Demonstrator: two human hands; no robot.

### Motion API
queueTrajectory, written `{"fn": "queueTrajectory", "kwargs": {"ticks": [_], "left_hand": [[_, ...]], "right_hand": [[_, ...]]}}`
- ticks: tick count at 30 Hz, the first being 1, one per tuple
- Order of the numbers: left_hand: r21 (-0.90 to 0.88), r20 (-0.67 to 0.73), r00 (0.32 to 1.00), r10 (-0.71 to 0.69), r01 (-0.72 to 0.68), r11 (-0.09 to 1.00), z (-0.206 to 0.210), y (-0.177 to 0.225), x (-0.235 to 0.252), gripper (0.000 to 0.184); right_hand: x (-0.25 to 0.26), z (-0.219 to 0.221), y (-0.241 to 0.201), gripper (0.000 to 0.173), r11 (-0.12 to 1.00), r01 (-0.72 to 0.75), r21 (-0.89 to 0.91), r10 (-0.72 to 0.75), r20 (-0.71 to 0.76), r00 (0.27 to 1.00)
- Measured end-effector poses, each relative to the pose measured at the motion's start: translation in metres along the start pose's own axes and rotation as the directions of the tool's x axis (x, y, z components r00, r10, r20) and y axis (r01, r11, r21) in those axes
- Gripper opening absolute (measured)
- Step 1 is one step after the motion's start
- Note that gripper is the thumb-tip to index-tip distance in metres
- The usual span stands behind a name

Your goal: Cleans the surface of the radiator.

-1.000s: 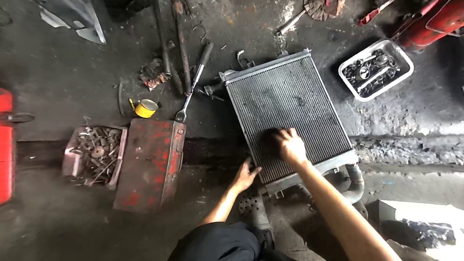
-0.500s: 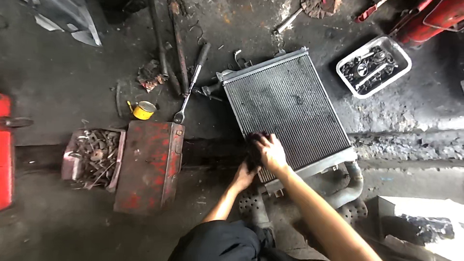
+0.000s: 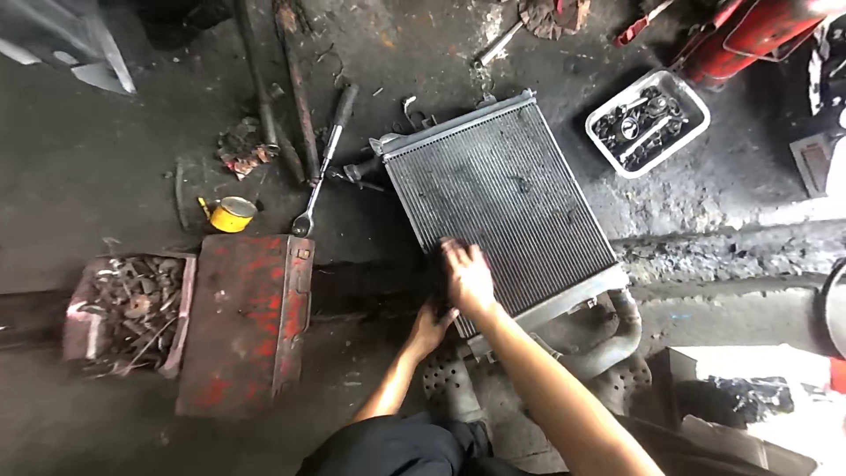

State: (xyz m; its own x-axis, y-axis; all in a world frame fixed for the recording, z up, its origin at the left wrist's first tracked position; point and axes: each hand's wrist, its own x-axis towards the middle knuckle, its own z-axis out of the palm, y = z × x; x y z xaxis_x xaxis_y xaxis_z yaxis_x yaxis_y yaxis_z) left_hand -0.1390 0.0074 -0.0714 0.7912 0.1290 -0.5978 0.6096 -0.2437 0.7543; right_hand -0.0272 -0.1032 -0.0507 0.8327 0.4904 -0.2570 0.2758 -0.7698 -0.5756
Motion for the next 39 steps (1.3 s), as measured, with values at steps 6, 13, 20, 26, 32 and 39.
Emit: {"fn": "queueTrajectory", "kwargs": {"ticks": [6, 13, 20, 26, 32, 39], "left_hand": [[0.015, -0.005, 1.0, -0.022, 0.022, 1.0, 0.002, 0.001, -0.001, 0.074], [-0.025, -0.013, 0.999, -0.029, 0.028, 0.999, 0.003, 0.001, -0.003, 0.078], [-0.006, -0.021, 0.997, -0.079, 0.079, 0.997, 0.003, 0.004, -0.003, 0.076], [-0.006, -0.027, 0.996, -0.09, 0.09, 0.996, 0.004, 0.002, -0.005, 0.081], [0.0, -0.039, 0.994, -0.1, 0.1, 0.995, 0.005, 0.002, -0.004, 0.082], [-0.005, -0.04, 0.996, -0.083, 0.082, 0.997, 0.005, 0.001, -0.002, 0.079]], "right_hand": [[-0.009, -0.033, 0.094, 0.045, 0.993, 0.036, -0.113, -0.049, -0.117, 0.992], [-0.017, -0.114, 0.185, 0.047, 0.849, -0.528, 0.003, 0.491, -0.374, 0.787], [0.001, -0.036, 0.062, 0.048, 0.999, -0.039, 0.029, 0.041, -0.059, 0.997], [-0.009, -0.108, 0.177, 0.046, 0.941, -0.335, 0.051, 0.308, -0.546, 0.779], [0.003, -0.078, 0.161, 0.053, 0.886, -0.443, 0.139, 0.46, -0.397, 0.794], [0.007, -0.103, 0.167, 0.046, 0.995, -0.103, -0.001, 0.092, -0.428, 0.899]]}}
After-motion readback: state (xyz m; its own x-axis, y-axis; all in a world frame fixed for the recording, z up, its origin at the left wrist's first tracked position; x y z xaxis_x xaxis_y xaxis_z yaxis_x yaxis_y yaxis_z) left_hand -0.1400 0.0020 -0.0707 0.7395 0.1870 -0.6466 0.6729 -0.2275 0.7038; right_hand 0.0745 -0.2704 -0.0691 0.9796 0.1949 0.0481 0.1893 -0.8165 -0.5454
